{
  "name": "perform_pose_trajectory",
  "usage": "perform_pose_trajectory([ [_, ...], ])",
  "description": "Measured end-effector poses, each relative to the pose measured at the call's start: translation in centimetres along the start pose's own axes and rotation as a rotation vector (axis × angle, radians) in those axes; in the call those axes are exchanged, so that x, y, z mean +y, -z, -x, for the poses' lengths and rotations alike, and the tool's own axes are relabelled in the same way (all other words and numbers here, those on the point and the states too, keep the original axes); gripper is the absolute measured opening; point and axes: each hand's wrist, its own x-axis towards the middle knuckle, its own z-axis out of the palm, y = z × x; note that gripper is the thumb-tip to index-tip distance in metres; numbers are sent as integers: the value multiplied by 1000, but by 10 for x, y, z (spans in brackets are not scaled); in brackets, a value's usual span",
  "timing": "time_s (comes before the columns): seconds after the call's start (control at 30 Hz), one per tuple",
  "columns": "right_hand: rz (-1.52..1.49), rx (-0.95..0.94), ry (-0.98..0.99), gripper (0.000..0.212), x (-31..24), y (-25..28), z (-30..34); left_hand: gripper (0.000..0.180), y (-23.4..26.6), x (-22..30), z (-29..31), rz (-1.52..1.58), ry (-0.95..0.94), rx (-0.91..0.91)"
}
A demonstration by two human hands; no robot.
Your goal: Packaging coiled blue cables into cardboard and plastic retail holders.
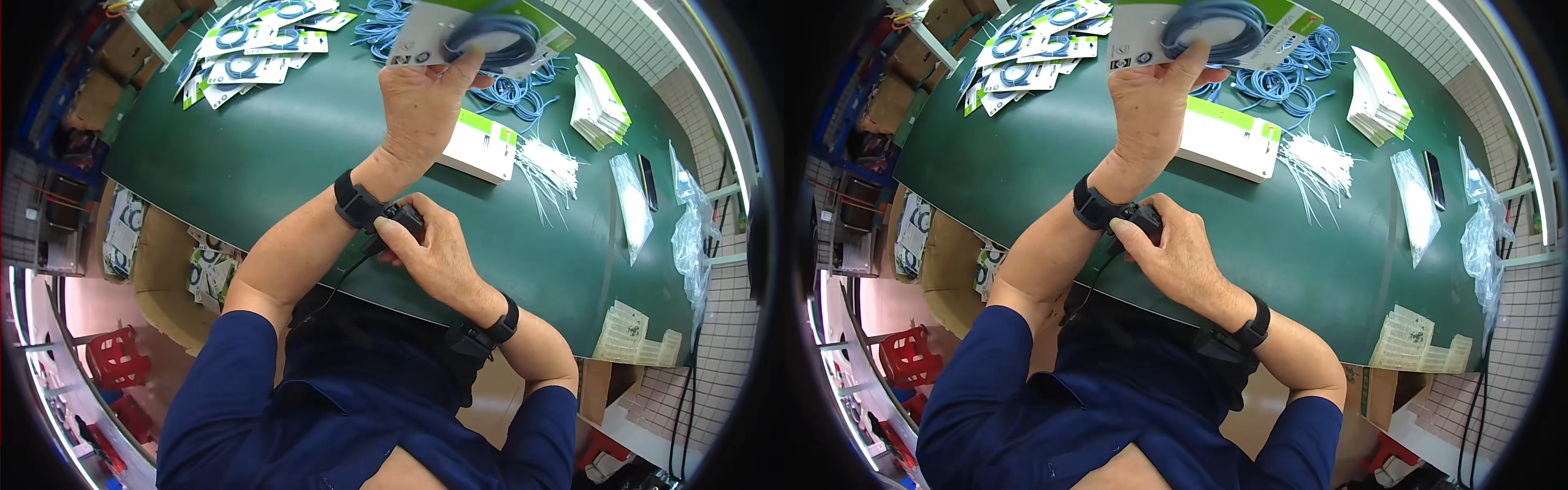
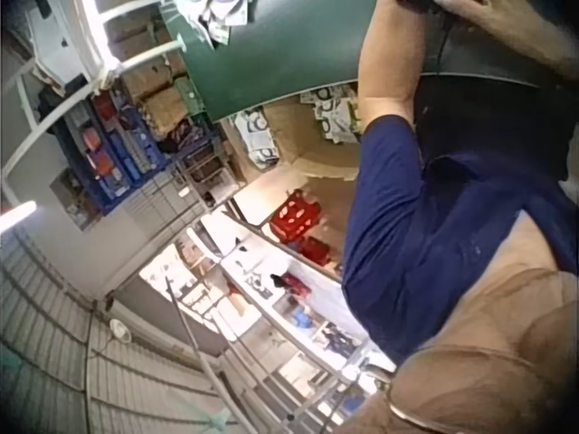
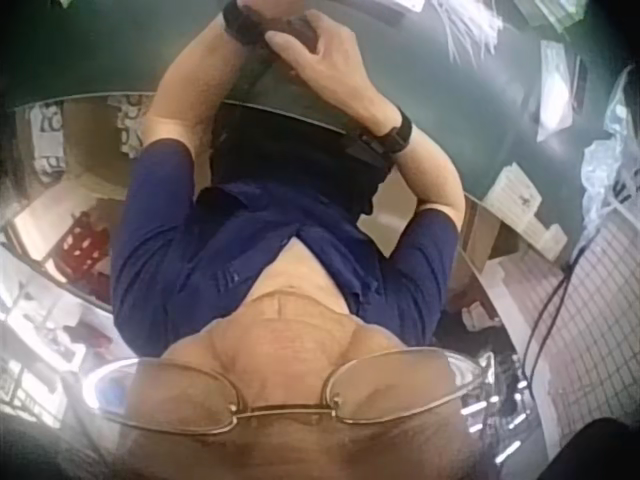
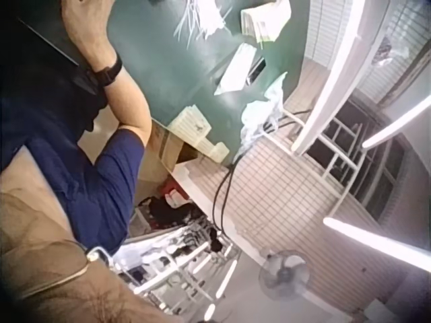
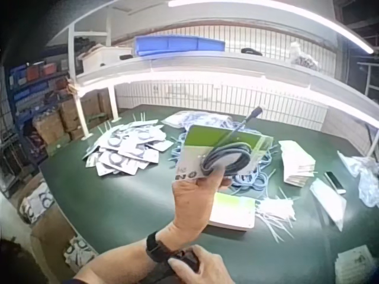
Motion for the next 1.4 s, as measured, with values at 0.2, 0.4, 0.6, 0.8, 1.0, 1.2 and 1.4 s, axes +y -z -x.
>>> perform_pose_trajectory([
  [0.2, 99, -30, -27, 33, -15, 3, 0, 25, 0, 4, -3, 82, -30, -9],
  [0.4, -103, -76, -113, 33, -10, 4, 2, 24, 6, 0, 3, -189, -201, -185],
  [0.6, -132, -94, -5, 39, -7, 15, 4, 26, 4, 6, -1, -395, -296, -261],
  [0.8, -190, 46, 66, 41, -15, 56, -7, 27, 9, 13, -14, -597, -584, -346],
  [1.0, -318, 325, 131, 45, -11, 101, -8, 18, 4, 22, -2, -493, -201, -266],
  [1.2, -377, 522, 237, 45, -11, 103, -24, 18, 29, 2, 18, 21, 471, 26],
  [1.4, -219, 616, 272, 41, 13, 112, -31, 25, 35, -5, 29, 146, 578, 48],
])
